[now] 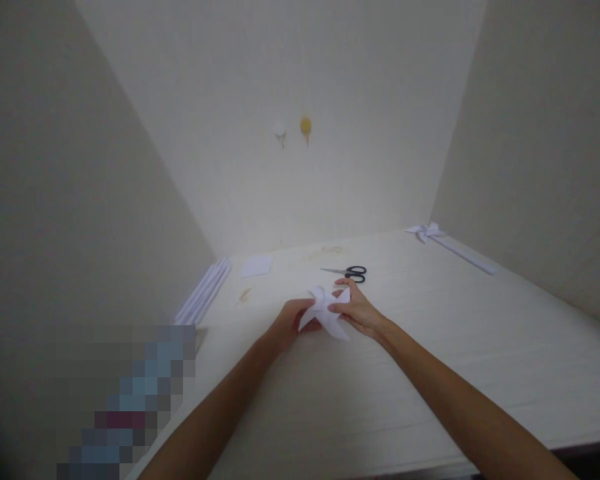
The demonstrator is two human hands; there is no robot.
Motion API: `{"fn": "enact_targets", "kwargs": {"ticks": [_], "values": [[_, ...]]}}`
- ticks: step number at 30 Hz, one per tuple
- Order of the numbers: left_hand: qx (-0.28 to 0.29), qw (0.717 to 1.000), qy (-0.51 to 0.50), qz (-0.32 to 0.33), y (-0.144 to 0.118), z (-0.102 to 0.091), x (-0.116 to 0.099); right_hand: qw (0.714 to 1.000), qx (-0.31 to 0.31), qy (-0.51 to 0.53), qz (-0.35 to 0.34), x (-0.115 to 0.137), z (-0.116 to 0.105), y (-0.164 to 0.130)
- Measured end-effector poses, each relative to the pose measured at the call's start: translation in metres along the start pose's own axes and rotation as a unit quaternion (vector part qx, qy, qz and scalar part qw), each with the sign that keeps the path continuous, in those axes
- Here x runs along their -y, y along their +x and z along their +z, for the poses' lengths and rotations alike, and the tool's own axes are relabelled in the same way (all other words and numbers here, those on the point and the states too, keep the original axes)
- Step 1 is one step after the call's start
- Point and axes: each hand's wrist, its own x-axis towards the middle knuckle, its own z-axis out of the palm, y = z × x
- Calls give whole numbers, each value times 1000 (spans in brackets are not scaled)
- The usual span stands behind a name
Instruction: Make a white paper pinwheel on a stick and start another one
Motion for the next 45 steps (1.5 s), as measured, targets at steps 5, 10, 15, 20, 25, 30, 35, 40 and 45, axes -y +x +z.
{"fn": "enact_targets", "kwargs": {"ticks": [5,10,15,20,25,30,35,40,45], "values": [[5,997,76,3,3,2,5,999,46,-4,28,1,3,-4],[16,995,94,16,3,-2,8,998,50,-12,35,3,5,-5],[2,992,120,32,5,-4,11,998,46,-16,37,4,5,-5],[-4,989,138,47,3,-2,8,998,46,-8,36,3,2,-3],[1,987,147,63,1,-1,7,998,52,-3,28,2,2,-4],[-2,989,139,54,5,-3,9,999,39,2,19,3,5,-6],[7,993,108,39,7,-6,8,998,34,45,9,3,5,-5],[80,996,34,22,6,-13,6,991,41,125,5,4,2,0],[164,986,-15,-19,0,-21,3,988,-6,155,19,7,1,2]]}}
